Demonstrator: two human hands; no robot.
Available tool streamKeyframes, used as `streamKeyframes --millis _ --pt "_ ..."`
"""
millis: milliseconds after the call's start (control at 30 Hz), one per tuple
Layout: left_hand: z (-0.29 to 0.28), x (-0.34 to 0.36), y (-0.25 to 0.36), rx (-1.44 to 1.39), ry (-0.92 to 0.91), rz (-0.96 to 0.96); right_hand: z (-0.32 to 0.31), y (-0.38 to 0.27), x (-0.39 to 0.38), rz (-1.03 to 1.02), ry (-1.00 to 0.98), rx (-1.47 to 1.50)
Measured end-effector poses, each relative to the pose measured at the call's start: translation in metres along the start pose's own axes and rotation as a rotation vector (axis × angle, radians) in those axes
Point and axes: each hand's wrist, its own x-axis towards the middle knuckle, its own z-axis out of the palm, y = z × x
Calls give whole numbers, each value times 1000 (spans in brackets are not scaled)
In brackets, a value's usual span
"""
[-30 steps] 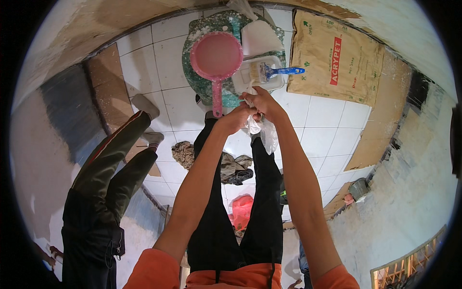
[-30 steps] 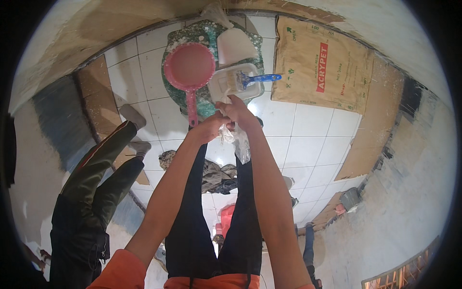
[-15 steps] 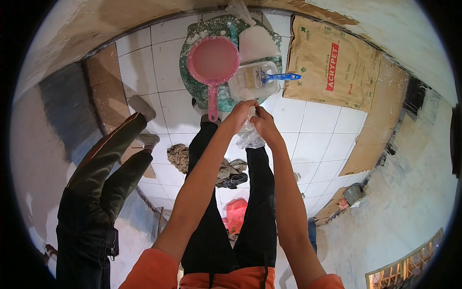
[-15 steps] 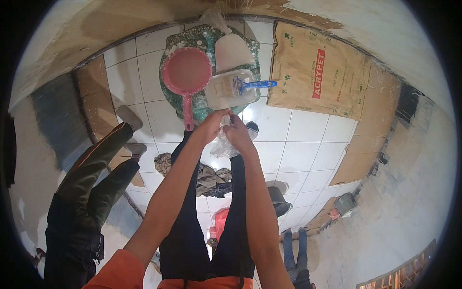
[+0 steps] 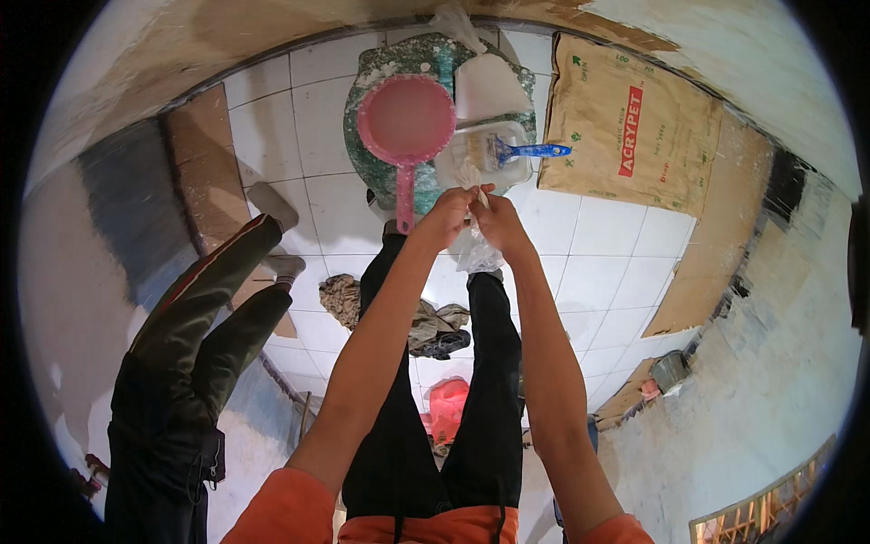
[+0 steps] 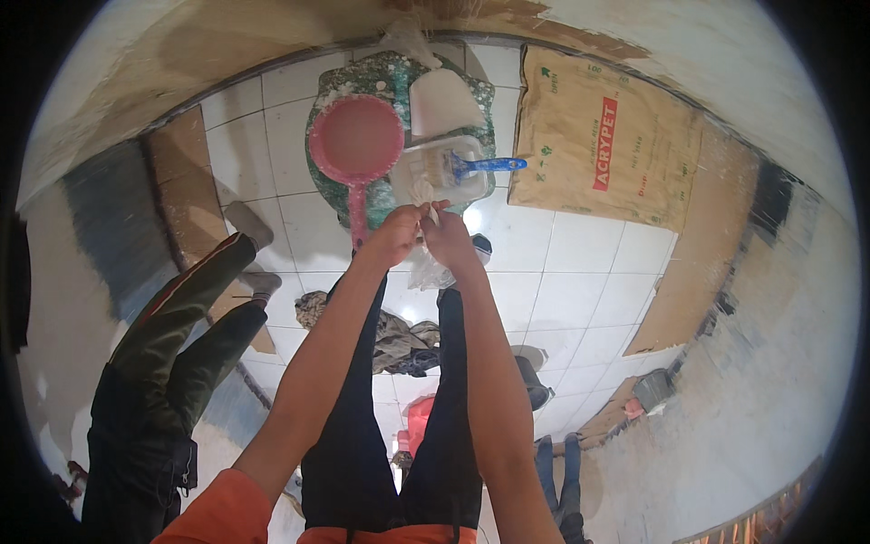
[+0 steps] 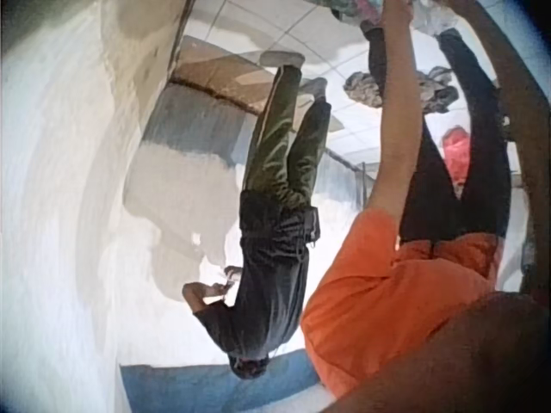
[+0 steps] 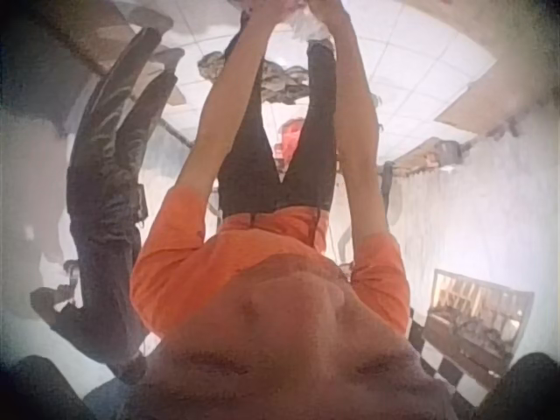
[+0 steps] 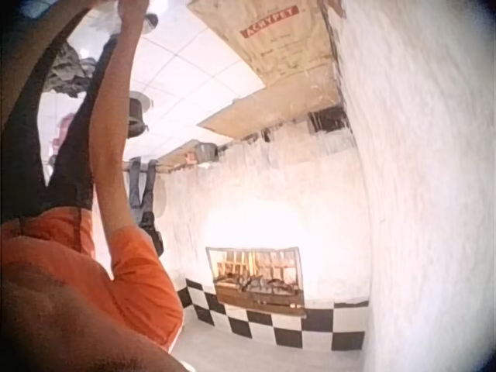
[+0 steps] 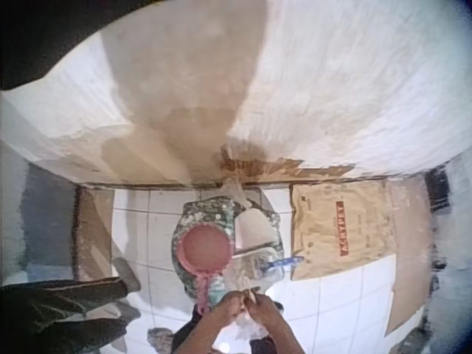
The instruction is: The person prepares white paint by mixing it in a small container and then dipping a paintbrush into the mixture.
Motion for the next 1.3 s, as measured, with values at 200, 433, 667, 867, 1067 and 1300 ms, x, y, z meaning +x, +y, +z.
streamKeyframes --millis 200,433,667,867,1067,1300 --pt "-19 13 -14 -54 -29 57 9 -9 -4 17 -38 156" --pt "-17 14 -11 -58 -73 72 -1 -3 -5 180 -147 623" --pt "-21 17 -13 -271 -91 87 8 -6 3 116 -195 361" --pt "5 11 -5 19 158 67 33 32 21 -238 118 167" --pt "0 20 -9 -107 102 -14 29 26 12 -136 182 -237" --pt "-6 30 -9 -163 110 7 20 18 4 -105 143 -370"
